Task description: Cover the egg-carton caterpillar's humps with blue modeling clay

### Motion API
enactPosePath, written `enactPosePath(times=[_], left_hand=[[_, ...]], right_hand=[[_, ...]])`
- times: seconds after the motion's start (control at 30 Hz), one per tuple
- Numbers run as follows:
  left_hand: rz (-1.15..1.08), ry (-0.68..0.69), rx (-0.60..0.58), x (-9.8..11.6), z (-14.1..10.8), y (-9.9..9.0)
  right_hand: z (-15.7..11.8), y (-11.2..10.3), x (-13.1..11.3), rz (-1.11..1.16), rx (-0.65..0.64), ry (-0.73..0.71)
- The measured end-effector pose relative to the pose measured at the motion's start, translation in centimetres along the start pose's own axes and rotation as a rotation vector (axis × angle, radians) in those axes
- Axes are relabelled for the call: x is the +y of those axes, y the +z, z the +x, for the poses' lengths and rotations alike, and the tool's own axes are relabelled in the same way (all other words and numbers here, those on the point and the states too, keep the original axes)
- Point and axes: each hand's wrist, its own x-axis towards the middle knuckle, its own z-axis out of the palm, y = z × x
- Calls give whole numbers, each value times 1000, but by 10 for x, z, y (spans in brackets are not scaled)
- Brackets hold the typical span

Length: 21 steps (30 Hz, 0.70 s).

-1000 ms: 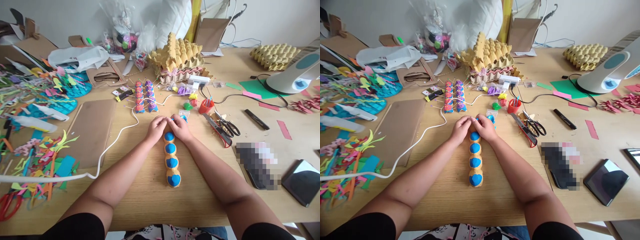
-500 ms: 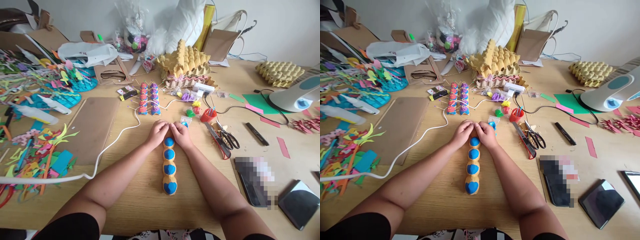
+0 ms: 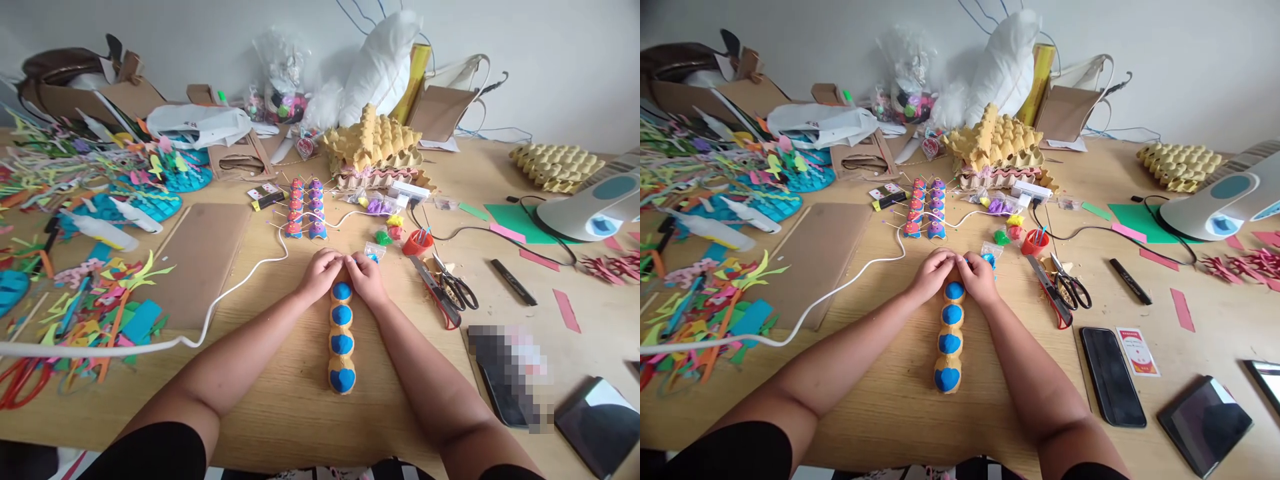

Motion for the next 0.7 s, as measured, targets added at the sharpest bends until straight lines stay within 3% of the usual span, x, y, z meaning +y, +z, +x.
enactPosePath(times=[0.7], left_hand=[[95,-2,47,0,4,7]], right_hand=[[7,3,3,-156,18,6]])
